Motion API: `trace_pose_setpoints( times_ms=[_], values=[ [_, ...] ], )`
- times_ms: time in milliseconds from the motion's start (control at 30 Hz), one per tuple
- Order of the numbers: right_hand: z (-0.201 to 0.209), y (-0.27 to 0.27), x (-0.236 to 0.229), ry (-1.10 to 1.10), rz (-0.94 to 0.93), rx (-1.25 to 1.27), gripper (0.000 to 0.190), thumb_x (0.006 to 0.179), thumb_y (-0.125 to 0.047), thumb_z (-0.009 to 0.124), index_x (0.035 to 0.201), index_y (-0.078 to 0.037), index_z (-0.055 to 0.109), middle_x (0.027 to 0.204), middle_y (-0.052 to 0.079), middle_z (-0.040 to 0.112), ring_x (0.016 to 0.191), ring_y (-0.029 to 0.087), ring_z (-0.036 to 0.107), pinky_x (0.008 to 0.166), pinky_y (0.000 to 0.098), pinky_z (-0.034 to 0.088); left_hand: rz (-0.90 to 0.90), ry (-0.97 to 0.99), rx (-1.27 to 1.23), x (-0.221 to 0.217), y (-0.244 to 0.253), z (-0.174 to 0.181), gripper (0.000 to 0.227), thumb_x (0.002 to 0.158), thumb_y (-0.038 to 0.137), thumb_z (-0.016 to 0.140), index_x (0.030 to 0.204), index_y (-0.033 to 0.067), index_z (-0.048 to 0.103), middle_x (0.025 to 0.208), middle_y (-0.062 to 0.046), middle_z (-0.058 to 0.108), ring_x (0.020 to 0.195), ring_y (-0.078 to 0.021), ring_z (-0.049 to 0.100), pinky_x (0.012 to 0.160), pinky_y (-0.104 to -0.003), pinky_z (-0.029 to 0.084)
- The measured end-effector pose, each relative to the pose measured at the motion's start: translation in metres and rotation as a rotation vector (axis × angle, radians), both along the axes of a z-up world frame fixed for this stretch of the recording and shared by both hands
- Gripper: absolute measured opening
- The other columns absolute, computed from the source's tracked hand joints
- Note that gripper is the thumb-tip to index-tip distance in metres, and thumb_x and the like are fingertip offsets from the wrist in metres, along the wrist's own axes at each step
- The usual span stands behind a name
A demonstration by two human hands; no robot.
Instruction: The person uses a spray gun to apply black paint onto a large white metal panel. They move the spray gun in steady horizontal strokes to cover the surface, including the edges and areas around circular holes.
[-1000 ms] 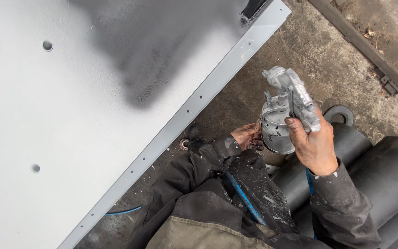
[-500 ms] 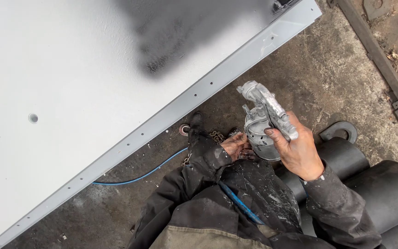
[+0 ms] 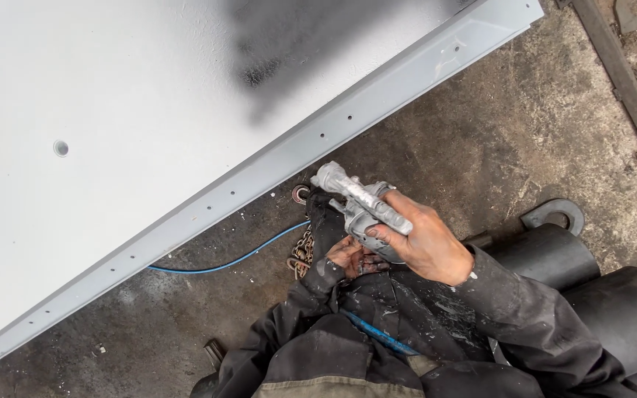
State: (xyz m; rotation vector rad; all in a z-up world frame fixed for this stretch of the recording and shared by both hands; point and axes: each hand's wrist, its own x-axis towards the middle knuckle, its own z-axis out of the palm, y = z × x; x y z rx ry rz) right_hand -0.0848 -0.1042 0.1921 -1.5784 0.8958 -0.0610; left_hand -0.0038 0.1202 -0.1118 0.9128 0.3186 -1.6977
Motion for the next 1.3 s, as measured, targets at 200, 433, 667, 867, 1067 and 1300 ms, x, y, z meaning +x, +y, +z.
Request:
trace_pose_setpoints(
  times_ms=[200,433,667,867,1067,1300],
  values=[
    [-0.008,0.006,-0.021,-0.03,0.006,-0.072,0.036,0.094,-0.034,0.069,0.116,-0.009,0.057,0.098,0.024,0.066,0.086,0.041,0.069,0.071,0.0516,0.052,0.055,0.063,0.016,-0.001,0.016,-0.016,0.065,0.101,0.019,0.069,0.152,-0.0062,0.037,0.135,-0.035,0.061,0.121,-0.0542,0.058,0.092,-0.067,0.058],
    [0.001,-0.015,-0.052,0.027,-0.236,-0.063,0.029,0.096,-0.027,0.067,0.116,-0.007,0.06,0.086,0.019,0.066,0.073,0.031,0.064,0.066,0.0461,0.053,0.068,0.507,-0.067,-0.018,-0.037,-0.079,0.07,0.112,0.022,0.053,0.164,-0.0043,0.013,0.161,-0.034,0.031,0.143,-0.0445,0.041,0.111,-0.041,0.05],
    [0.008,-0.036,-0.08,0.144,-0.393,-0.254,0.036,0.094,-0.037,0.072,0.11,-0.009,0.059,0.081,0.021,0.061,0.071,0.033,0.062,0.063,0.0457,0.047,-0.112,0.56,-0.245,-0.04,-0.112,-0.058,0.061,0.112,0.025,0.054,0.159,-0.0063,0.029,0.154,-0.029,0.044,0.141,-0.0356,0.046,0.117,-0.038,0.042],
    [0.01,-0.05,-0.099,0.138,-0.516,-0.356,0.032,0.097,-0.032,0.073,0.11,-0.006,0.059,0.076,0.023,0.06,0.069,0.03,0.059,0.062,0.0439,0.047,-0.416,0.062,-0.448,-0.072,-0.163,-0.073,0.053,0.11,0.038,0.057,0.144,-0.0019,0.054,0.138,-0.024,0.062,0.128,-0.0321,0.061,0.108,-0.041,0.053],
    [0.012,-0.061,-0.111,0.184,-0.551,-0.506,0.035,0.099,-0.034,0.074,0.11,-0.005,0.058,0.076,0.026,0.059,0.068,0.038,0.06,0.061,0.0473,0.046,-0.405,-0.05,-0.469,-0.095,-0.192,-0.03,0.056,0.108,0.045,0.062,0.136,-0.0023,0.061,0.124,-0.018,0.068,0.117,-0.0229,0.062,0.102,-0.035,0.051],
    [0.016,-0.052,-0.109,0.164,-0.537,-0.519,0.036,0.1,-0.034,0.075,0.106,-0.004,0.056,0.073,0.028,0.057,0.066,0.043,0.059,0.061,0.0479,0.046,-0.387,-0.199,-0.305,-0.107,-0.185,-0.048,0.054,0.101,0.051,0.074,0.122,0.0008,0.071,0.099,-0.015,0.077,0.098,-0.0313,0.073,0.088,-0.039,0.057]
  ],
)
